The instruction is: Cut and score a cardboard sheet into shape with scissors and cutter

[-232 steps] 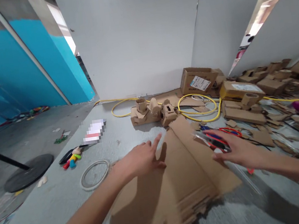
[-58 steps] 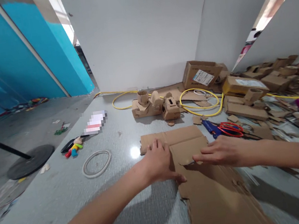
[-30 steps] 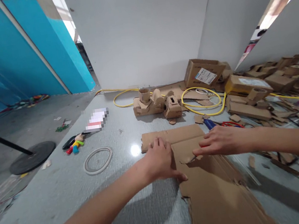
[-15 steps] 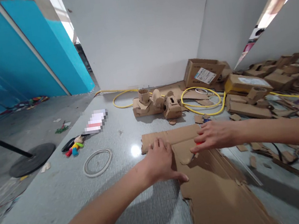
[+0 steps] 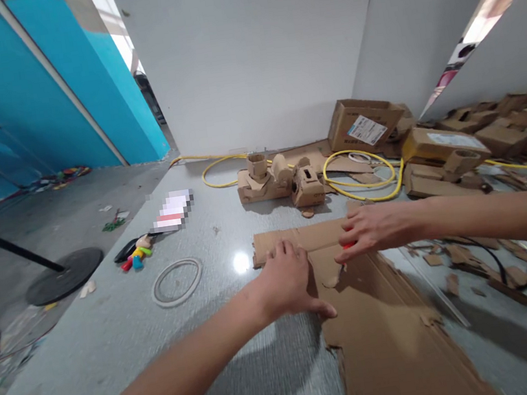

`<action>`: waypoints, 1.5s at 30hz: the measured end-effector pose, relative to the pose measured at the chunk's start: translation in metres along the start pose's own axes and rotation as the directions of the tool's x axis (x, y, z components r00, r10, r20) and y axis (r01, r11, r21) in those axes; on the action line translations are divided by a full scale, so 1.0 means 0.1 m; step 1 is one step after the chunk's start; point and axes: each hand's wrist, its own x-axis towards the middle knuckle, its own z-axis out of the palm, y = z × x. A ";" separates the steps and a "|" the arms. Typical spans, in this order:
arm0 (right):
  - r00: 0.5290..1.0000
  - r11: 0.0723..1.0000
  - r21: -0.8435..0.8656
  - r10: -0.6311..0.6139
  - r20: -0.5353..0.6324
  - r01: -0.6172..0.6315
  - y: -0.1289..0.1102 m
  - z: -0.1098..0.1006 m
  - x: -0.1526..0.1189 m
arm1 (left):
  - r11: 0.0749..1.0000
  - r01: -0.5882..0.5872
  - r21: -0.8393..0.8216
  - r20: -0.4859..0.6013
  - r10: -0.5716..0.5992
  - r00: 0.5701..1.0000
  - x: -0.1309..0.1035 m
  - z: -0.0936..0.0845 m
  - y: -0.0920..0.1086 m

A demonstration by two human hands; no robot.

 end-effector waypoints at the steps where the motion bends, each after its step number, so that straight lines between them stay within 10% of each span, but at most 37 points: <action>1: 1.000 1.000 -0.004 -0.010 -0.001 0.010 0.02 -0.02 0.02 | 1.000 0.003 0.002 0.003 -0.003 1.000 0.00 -0.01 0.00; 17: 1.000 1.000 0.000 0.004 0.030 -0.004 -0.01 0.05 -0.04 | 1.000 0.007 0.019 0.006 -0.007 1.000 0.00 -0.02 0.01; 30: 0.989 0.971 -0.190 -0.134 0.063 0.144 0.13 -0.33 0.26 | 0.999 -0.026 0.029 -0.014 0.026 1.000 0.03 0.04 -0.01; 38: 0.983 0.972 -0.163 -0.151 0.106 0.167 0.30 -0.37 0.42 | 0.995 -0.082 -0.056 0.019 0.083 0.996 0.14 0.09 -0.23; 45: 0.997 0.977 -0.209 -0.022 0.070 0.037 -0.01 -0.36 0.21 | 0.982 -0.167 -0.089 0.115 0.177 0.978 0.20 -0.04 -0.49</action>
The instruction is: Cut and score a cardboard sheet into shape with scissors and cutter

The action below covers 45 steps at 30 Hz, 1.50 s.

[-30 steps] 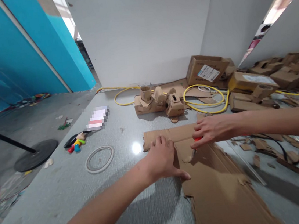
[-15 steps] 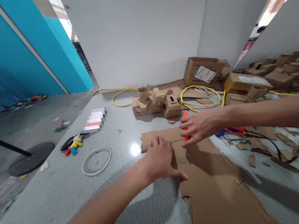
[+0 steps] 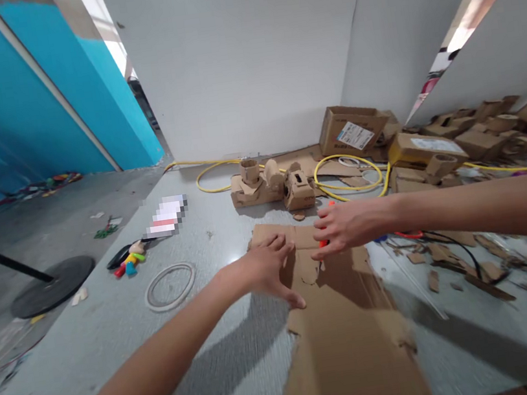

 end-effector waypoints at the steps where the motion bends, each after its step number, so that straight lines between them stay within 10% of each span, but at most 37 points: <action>1: 1.000 1.000 0.001 0.028 -0.009 -0.028 -0.05 -0.02 -0.01 | 0.999 -0.041 0.002 0.016 0.041 0.999 -0.01 -0.03 -0.04; 10: 0.973 0.980 -0.003 0.200 -0.113 -0.201 -0.34 -0.13 -0.23 | 0.998 -0.033 0.053 -0.079 0.037 0.996 -0.24 -0.25 -0.15; 15: 0.902 0.920 0.003 0.384 -0.196 -0.391 -0.44 0.07 -0.59 | 0.949 0.212 0.235 -0.251 -0.151 0.956 -0.44 -0.03 0.56; 19: 0.793 0.799 -0.041 0.586 -0.166 -0.600 -0.45 0.20 -0.77 | 0.983 0.097 0.154 -0.200 -0.065 0.978 -0.45 0.39 1.34; 23: 0.698 0.699 0.025 0.715 -0.038 -0.715 -0.42 0.23 -0.92 | 1.000 0.022 0.013 -0.073 -0.021 0.997 -0.37 0.59 1.66; 28: 0.459 0.353 0.407 0.866 0.198 -0.842 -0.59 0.41 -1.13 | 0.999 0.005 -0.038 0.061 -0.003 0.998 -0.39 0.47 1.56; 36: 0.344 0.180 0.587 0.922 0.179 -0.789 -1.21 0.97 -1.16 | 0.987 -0.158 -0.008 0.055 0.158 0.986 -0.41 0.45 1.25; 45: 0.253 0.096 0.493 0.931 0.262 -0.865 -1.13 1.08 -1.30 | 0.983 -0.181 -0.018 0.077 0.182 0.980 -0.42 0.48 1.13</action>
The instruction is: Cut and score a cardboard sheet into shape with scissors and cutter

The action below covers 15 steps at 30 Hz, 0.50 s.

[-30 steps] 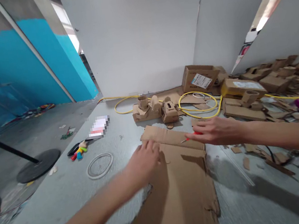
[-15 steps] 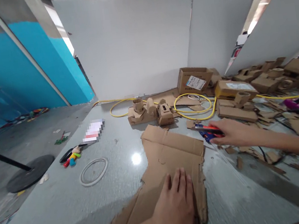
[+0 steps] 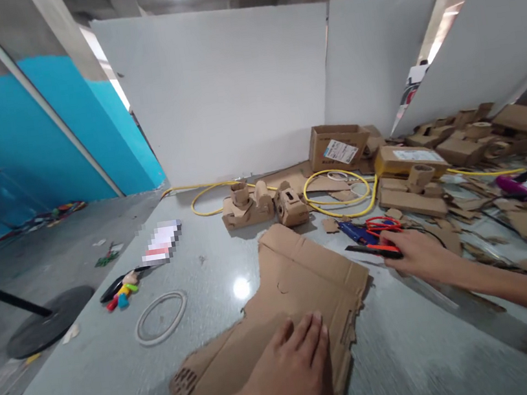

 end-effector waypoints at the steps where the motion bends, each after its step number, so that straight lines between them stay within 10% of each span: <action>1: 1.000 1.000 0.000 0.005 -0.009 -0.005 0.06 0.01 0.02 | 1.000 0.004 -0.001 0.000 -0.004 1.000 -0.01 0.00 -0.01; 9: 0.989 0.998 -0.043 0.035 -0.146 -0.042 0.52 0.06 0.06 | 0.998 0.032 -0.054 0.077 -0.028 0.997 -0.13 -0.16 0.00; 15: 0.991 0.994 0.110 0.030 -0.129 -0.016 0.44 -0.03 -0.02 | 0.994 0.049 -0.100 0.117 -0.037 0.992 -0.27 -0.24 -0.07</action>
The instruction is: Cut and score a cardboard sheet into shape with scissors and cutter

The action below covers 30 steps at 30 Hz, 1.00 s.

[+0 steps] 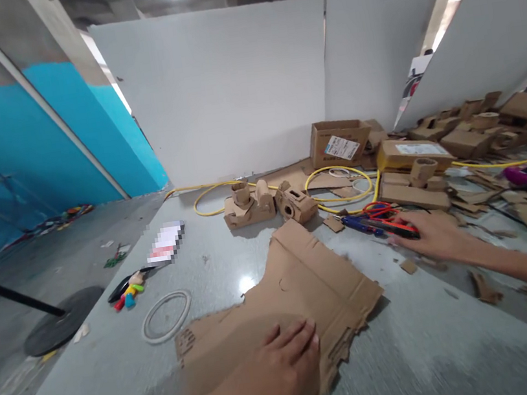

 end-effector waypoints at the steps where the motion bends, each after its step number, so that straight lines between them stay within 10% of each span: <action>1: 1.000 0.999 0.038 0.017 0.009 -0.018 -0.05 -0.01 -0.02 | 1.000 0.006 -0.003 0.001 -0.006 1.000 -0.04 -0.02 -0.01; 15: 0.958 0.935 0.273 -0.263 0.111 0.225 -1.15 -0.17 -0.25 | 0.981 -0.188 0.048 0.016 0.187 0.982 -0.29 0.05 -0.22; 24: 0.850 0.850 0.003 -0.526 0.012 0.526 -1.47 0.26 -0.34 | 0.968 -0.252 -0.023 -0.010 0.252 0.968 -0.30 -0.06 -0.01; 30: 0.900 0.894 -0.118 -0.436 -0.003 0.433 -1.36 0.34 -0.21 | 0.943 -0.328 0.064 -0.045 0.331 0.943 0.03 0.00 -0.22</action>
